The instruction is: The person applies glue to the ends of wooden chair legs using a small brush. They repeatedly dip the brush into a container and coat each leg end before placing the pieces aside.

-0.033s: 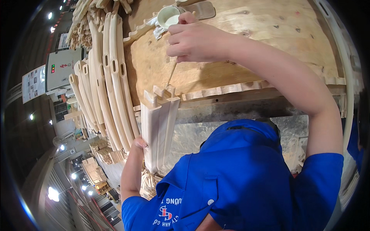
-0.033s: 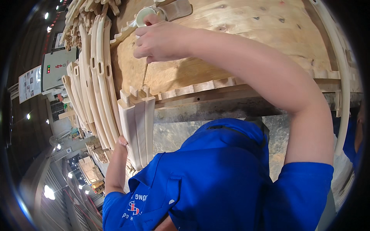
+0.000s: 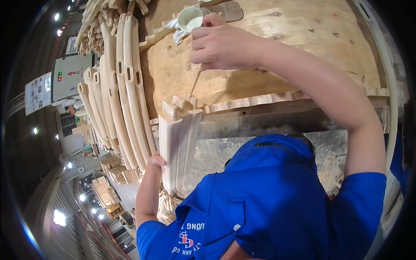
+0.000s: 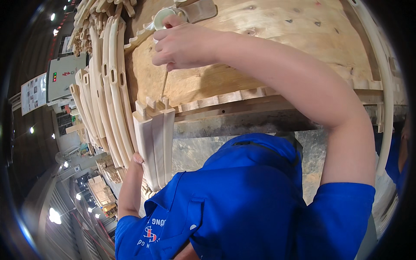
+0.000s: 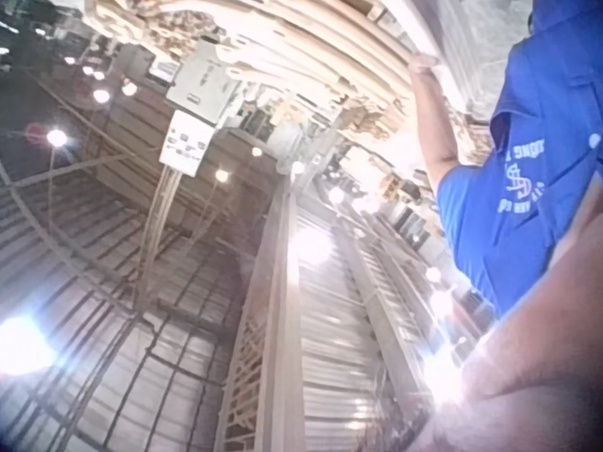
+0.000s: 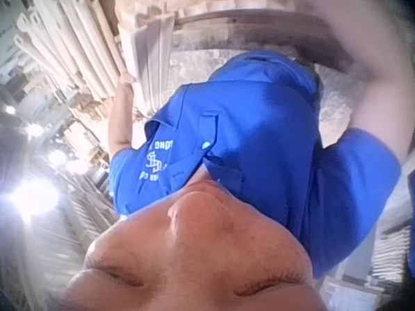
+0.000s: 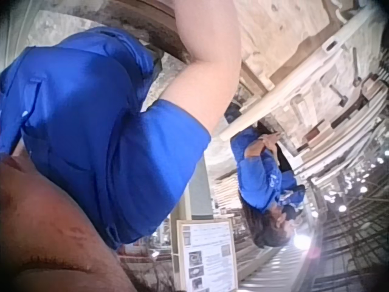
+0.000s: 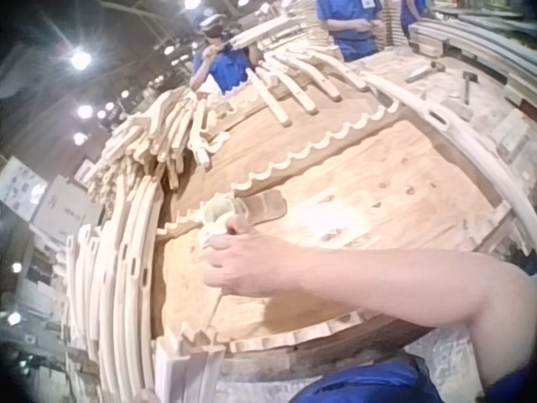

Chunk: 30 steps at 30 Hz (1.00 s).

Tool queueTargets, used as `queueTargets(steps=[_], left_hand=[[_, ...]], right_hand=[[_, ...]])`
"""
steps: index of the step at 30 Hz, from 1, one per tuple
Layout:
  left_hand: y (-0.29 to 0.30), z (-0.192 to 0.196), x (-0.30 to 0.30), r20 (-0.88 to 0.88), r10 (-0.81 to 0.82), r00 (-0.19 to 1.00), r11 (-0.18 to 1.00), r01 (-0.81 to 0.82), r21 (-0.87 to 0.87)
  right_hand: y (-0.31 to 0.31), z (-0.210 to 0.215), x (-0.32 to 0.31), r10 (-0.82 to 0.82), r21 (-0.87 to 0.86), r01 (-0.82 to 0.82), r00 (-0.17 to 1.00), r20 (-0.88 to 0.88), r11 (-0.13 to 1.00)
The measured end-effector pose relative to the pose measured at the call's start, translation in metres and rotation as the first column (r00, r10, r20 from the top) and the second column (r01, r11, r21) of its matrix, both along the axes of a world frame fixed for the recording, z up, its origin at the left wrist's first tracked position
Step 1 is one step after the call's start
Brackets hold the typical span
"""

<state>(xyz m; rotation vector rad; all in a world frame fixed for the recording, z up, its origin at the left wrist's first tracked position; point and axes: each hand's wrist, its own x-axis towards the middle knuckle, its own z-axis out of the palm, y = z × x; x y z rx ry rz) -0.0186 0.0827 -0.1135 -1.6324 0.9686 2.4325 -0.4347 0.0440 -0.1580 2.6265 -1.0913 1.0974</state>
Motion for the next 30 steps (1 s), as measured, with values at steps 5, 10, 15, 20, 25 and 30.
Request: queueTargets(steps=[5,10,15,20,25,30], left_hand=[[0.002,-0.001,0.001,-0.007,0.003,1.0,1.0,-0.003,-0.009],[-0.003,0.003,-0.004,-0.012,-0.005,1.0,1.0,0.004,-0.016],[0.005,-0.001,0.0,-0.027,0.009,1.0,1.0,-0.01,-0.023],[0.008,-0.006,0.002,-0.051,0.017,0.999,0.999,-0.019,-0.046],[0.015,-0.012,0.007,-0.096,0.017,0.995,0.996,-0.026,-0.09],[0.02,-0.02,0.018,-0.16,0.04,0.986,0.981,-0.069,-0.182]], right_hand=[[0.003,0.003,-0.01,0.044,-0.067,-0.039,0.996,0.072,0.997],[-0.003,-0.005,0.006,-0.061,-0.21,0.084,0.992,0.112,0.974],[0.02,-0.008,0.003,-0.053,-0.234,0.059,0.998,0.03,0.971],[0.032,-0.002,-0.014,-0.072,-0.328,0.078,0.997,0.031,0.941],[0.017,-0.003,-0.044,-0.355,-0.166,0.367,0.93,0.096,0.915],[-0.01,-0.01,-0.043,-0.63,0.229,0.618,0.776,-0.026,0.752]])
